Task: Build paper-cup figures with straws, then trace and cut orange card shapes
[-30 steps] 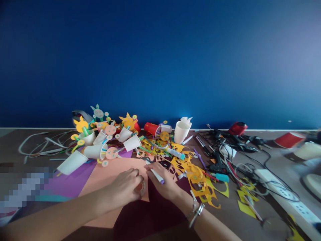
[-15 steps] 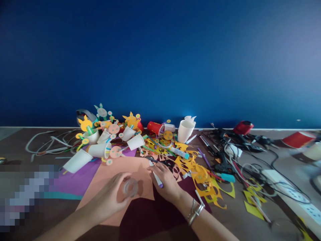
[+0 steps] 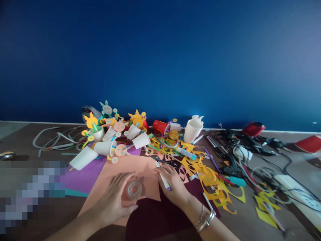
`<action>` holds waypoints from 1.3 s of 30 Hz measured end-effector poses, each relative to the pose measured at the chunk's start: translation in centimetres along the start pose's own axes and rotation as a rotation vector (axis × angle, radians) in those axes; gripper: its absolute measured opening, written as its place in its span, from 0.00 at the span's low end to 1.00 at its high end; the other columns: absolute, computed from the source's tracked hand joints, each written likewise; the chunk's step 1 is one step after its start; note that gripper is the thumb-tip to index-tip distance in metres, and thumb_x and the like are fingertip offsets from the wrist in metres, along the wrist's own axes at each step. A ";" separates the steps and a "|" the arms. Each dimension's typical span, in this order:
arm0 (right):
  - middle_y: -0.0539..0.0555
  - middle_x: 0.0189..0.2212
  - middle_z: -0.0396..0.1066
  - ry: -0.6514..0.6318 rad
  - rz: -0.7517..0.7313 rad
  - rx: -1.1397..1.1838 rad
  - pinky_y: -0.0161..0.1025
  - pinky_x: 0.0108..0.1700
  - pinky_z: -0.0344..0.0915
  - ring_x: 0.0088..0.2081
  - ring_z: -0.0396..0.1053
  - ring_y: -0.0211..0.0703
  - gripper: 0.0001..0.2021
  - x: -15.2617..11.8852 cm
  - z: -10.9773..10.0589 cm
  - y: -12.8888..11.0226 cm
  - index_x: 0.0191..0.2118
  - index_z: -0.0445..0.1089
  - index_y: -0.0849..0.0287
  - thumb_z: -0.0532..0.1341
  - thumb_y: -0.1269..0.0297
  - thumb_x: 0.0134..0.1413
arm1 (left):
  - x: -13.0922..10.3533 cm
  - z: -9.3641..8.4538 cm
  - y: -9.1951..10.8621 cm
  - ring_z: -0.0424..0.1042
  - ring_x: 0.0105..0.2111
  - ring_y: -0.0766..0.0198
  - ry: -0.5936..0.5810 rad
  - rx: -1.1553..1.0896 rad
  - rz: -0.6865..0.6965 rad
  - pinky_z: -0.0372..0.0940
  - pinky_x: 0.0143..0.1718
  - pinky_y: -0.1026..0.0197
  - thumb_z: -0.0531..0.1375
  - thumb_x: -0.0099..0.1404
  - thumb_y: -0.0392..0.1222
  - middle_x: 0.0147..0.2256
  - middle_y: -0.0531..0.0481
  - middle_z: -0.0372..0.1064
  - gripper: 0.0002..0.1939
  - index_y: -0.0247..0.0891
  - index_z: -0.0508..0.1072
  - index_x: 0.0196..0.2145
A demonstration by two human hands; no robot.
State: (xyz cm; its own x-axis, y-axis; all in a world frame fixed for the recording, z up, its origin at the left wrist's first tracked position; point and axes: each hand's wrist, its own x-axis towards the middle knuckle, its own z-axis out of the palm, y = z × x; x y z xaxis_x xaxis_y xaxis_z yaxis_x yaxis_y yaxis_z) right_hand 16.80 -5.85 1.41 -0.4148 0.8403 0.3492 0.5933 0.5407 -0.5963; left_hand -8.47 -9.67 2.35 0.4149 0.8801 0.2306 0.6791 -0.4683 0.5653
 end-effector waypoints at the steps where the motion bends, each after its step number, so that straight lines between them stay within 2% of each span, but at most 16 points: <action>1: 0.56 0.42 0.68 -0.003 0.004 -0.006 0.46 0.49 0.64 0.47 0.66 0.48 0.13 0.0 0.0 0.0 0.50 0.65 0.51 0.52 0.69 0.62 | 0.0 0.0 -0.1 0.62 0.51 0.46 0.007 0.006 -0.010 0.60 0.51 0.45 0.68 0.48 0.39 0.51 0.42 0.62 0.43 0.44 0.52 0.57; 3: 0.55 0.42 0.69 -0.001 0.006 -0.015 0.46 0.50 0.64 0.48 0.65 0.48 0.14 0.0 0.1 0.1 0.51 0.65 0.51 0.52 0.69 0.62 | 0.1 0.1 -0.3 0.63 0.50 0.46 0.026 0.011 -0.023 0.60 0.50 0.45 0.69 0.48 0.41 0.50 0.42 0.63 0.42 0.44 0.53 0.57; 7: 0.56 0.42 0.69 0.019 0.004 -0.020 0.47 0.50 0.65 0.48 0.65 0.50 0.14 0.0 0.3 0.2 0.51 0.66 0.50 0.52 0.69 0.62 | 0.3 0.1 -0.4 0.65 0.46 0.49 0.056 0.024 -0.026 0.61 0.47 0.47 0.67 0.52 0.43 0.45 0.44 0.66 0.32 0.43 0.59 0.52; 12: 0.57 0.43 0.69 0.023 0.022 -0.006 0.46 0.48 0.66 0.47 0.66 0.49 0.14 -0.1 0.5 0.3 0.51 0.66 0.51 0.52 0.69 0.62 | 0.7 -0.3 -0.2 0.66 0.42 0.50 -0.007 0.070 -0.042 0.60 0.43 0.48 0.66 0.52 0.45 0.39 0.47 0.68 0.20 0.41 0.66 0.41; 15: 0.56 0.43 0.69 0.011 0.021 -0.027 0.47 0.50 0.65 0.49 0.65 0.50 0.15 -0.1 0.4 0.3 0.51 0.66 0.50 0.53 0.69 0.61 | 0.8 -0.6 0.0 0.66 0.41 0.52 -0.037 0.059 -0.047 0.59 0.43 0.49 0.65 0.54 0.43 0.38 0.48 0.68 0.16 0.41 0.67 0.39; 25: 0.57 0.42 0.70 0.033 0.005 -0.052 0.48 0.49 0.66 0.49 0.66 0.51 0.14 -0.2 0.5 0.3 0.51 0.67 0.50 0.53 0.69 0.61 | 0.9 -0.5 -0.2 0.65 0.42 0.54 -0.043 -0.008 -0.002 0.59 0.44 0.52 0.64 0.56 0.43 0.39 0.48 0.68 0.16 0.42 0.68 0.42; 39: 0.57 0.43 0.70 0.022 0.019 -0.051 0.47 0.48 0.67 0.48 0.66 0.51 0.15 -0.1 0.4 -0.1 0.51 0.67 0.50 0.53 0.68 0.61 | 0.8 -0.2 -0.3 0.65 0.43 0.53 -0.075 -0.030 -0.031 0.60 0.44 0.51 0.66 0.53 0.43 0.40 0.48 0.67 0.18 0.41 0.68 0.42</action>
State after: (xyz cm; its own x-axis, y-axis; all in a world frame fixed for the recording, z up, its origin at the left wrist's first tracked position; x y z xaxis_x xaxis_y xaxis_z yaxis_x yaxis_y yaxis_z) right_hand 16.58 -5.99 1.14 -0.3880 0.8509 0.3542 0.6355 0.5253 -0.5659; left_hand -8.46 -8.87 2.56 0.4395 0.8851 0.1532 0.6740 -0.4377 0.5951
